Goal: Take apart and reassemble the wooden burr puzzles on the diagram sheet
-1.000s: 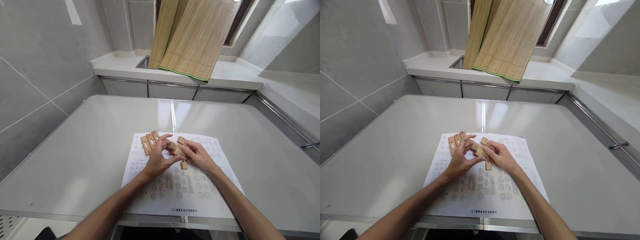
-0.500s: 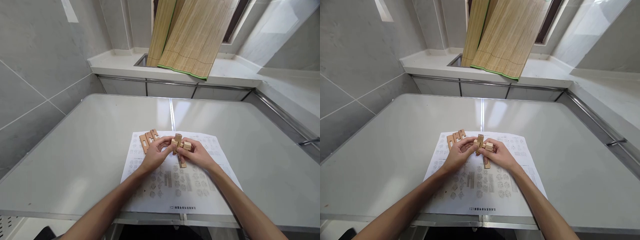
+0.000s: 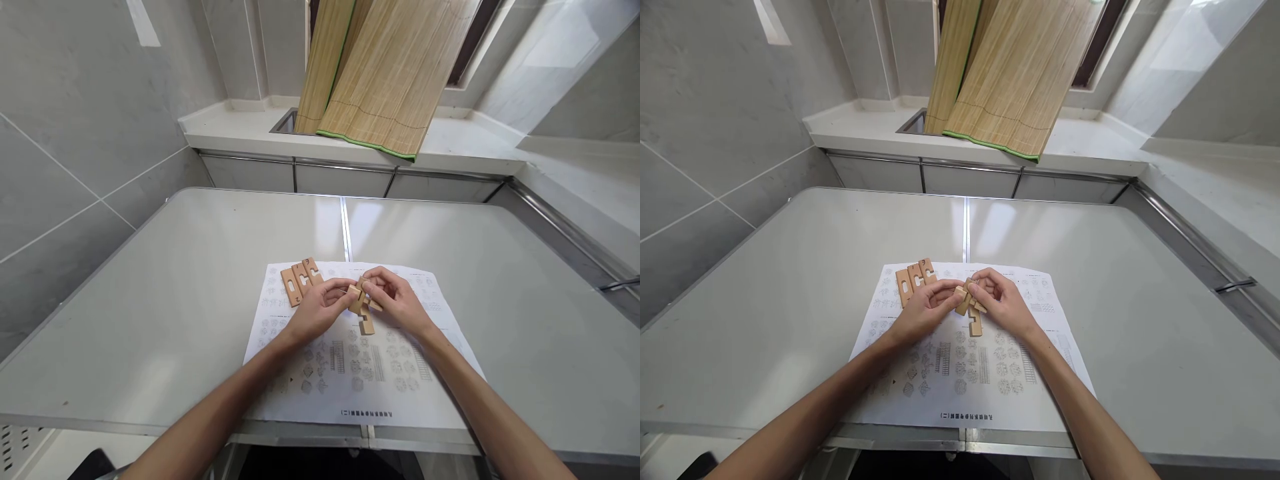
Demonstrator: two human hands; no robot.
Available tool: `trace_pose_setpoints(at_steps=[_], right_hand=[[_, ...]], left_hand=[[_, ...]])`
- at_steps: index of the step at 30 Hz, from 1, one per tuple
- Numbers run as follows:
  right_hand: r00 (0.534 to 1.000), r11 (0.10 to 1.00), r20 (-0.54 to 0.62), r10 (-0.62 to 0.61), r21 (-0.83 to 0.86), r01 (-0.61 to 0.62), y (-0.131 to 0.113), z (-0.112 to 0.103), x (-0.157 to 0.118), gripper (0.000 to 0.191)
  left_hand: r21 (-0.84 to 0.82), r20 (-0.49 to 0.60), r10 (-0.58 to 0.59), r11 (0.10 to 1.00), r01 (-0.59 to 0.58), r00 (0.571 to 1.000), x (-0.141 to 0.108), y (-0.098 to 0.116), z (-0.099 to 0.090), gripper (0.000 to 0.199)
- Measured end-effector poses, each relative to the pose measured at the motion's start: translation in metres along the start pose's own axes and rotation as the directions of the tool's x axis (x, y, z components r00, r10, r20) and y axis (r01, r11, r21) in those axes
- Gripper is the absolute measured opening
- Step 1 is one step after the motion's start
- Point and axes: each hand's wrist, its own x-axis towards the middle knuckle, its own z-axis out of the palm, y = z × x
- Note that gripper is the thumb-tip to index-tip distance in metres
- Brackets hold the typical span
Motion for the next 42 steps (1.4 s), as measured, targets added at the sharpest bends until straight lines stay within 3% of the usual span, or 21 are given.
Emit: trace_pose_setpoints(at_steps=[5,10,18,27,33,37,39,42], right_hand=[[0.989,0.989,0.117,0.095,0.099,-0.107,0.001,-0.005,0.001,0.039],[0.980,0.976,0.190,0.066,0.194,-0.103,0.004,-0.006,0.001,0.037],[0.994,0.978,0.113,0.007,0.204,-0.030,0.006,-0.001,0.001,0.035],[0.996,0.982,0.091,0.019,0.184,-0.036,0.008,0.002,0.001,0.040],[0.997,0.998,-0.052,0.049,0.052,-0.046,0.009,0.001,0.003,0.048],[0.984,0.945,-0.177,0.003,-0.322,-0.061,0.016,0.001,0.004,0.046],[0.992,0.864,-0.124,-0.029,-0.502,-0.038,0.018,0.001,0.002,0.037],[0.995,0.754,0.078,-0.063,-0.650,0.099,0.017,0.002,-0.002,0.031]], left_hand=[[0.001,-0.083,-0.047,0.999,0.047,0.995,-0.001,0.003,0.001,0.039],[-0.106,-0.022,-0.102,0.989,0.100,0.995,-0.001,0.006,0.002,0.046],[-0.112,-0.021,-0.057,0.992,0.054,0.998,0.001,0.005,0.000,0.043],[-0.174,-0.008,-0.073,0.982,0.071,0.997,0.002,0.002,-0.001,0.043],[-0.149,-0.111,-0.038,0.989,0.022,0.993,0.003,0.002,-0.001,0.041],[-0.105,-0.192,-0.024,0.994,0.004,0.981,0.002,0.006,-0.002,0.038],[-0.086,-0.220,-0.001,0.996,-0.018,0.976,0.002,0.007,-0.001,0.036],[-0.064,-0.255,0.020,0.997,-0.038,0.967,0.002,0.006,-0.001,0.035]])
